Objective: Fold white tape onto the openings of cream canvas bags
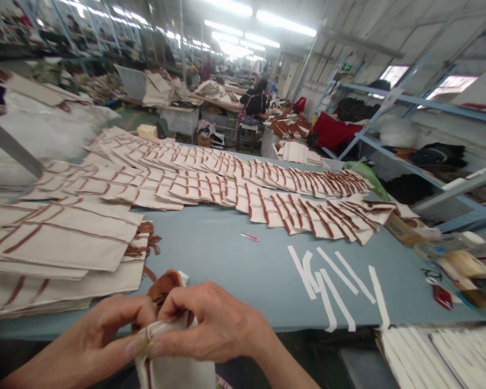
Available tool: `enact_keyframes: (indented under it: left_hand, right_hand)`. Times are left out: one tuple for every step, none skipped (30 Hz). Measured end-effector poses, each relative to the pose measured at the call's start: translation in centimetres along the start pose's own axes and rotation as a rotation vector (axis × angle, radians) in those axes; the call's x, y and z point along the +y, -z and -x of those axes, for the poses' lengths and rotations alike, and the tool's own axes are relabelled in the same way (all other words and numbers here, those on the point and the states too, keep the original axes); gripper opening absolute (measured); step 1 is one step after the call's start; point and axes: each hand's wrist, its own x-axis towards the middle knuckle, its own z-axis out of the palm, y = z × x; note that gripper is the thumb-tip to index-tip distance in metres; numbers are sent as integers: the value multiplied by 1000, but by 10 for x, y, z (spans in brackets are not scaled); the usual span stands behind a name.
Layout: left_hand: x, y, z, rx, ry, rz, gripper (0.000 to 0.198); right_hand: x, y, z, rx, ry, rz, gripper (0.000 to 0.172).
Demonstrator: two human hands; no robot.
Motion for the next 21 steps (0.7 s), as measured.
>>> enact_keyframes:
  left_hand:
    - [0, 1, -1, -12, -3, 5, 52]
    - [0, 1, -2, -21, -6, 13, 52]
    - [-1, 2, -3, -31, -9, 23, 52]
    - [-1, 2, -5, -35, -14, 34, 52]
    - [-1, 2, -6, -43, -20, 48, 51]
    - [-1, 2, -7, -50, -29, 58, 49]
    - [-1, 2, -9, -54, -37, 66, 47]
    - [-1, 2, -10, -52, -42, 70, 45]
    - [-1, 2, -10, -55, -45, 74, 43]
    - [0, 2, -10, -55, -47, 77, 41]
    - [1, 2, -10, -57, -46, 81, 40]
    - [3, 2, -10, -56, -41, 82, 39]
    - [5, 3, -10, -56, -37, 83, 38]
    - [7, 3, -10, -55, -32, 82, 38]
    - [10, 4, -10, -49, -24, 80, 38]
    - [12, 4, -10, -43, -15, 82, 38]
    - [14, 4, -10, -42, -6, 91, 38]
    - [16, 3, -11, -45, 2, 104, 39]
    - [17, 3, -12, -50, 10, 118, 39]
    - [18, 2, -12, -52, 19, 127, 39]
    - [18, 1, -12, -52, 22, 130, 40]
  right_hand:
    - [1, 1, 0, -8, -16, -19, 53]
    - [2, 1, 0, -7, -30, -29, 53]
    - [3, 1, 0, -4, -40, -31, 52]
    - [3, 1, 1, 3, -48, -29, 50]
    - [3, 1, 1, 10, -49, -25, 48]
    - [3, 0, 2, 15, -46, -14, 45]
    - [2, 0, 2, 22, -43, 8, 41]
    - [1, -1, 3, 34, -38, 40, 36]
    - [0, -2, 3, 50, -34, 80, 32]
    - [-2, -2, 4, 68, -31, 121, 28]
    - [-3, -3, 5, 78, -34, 152, 26]
    - [-5, -3, 5, 82, -40, 169, 25]
    - [-7, -3, 5, 79, -46, 172, 25]
    - [-8, -4, 5, 76, -51, 173, 25]
    - [-10, -4, 5, 78, -57, 178, 25]
    - [-13, -5, 5, 87, -61, 198, 25]
    - [-16, -6, 5, 100, -72, 236, 24]
    - [-19, -8, 5, 117, -92, 294, 23]
    - [-22, -10, 4, 131, -118, 364, 22]
    - [-26, -12, 4, 142, -144, 437, 20]
    - [-29, -14, 4, 150, -165, 504, 19]
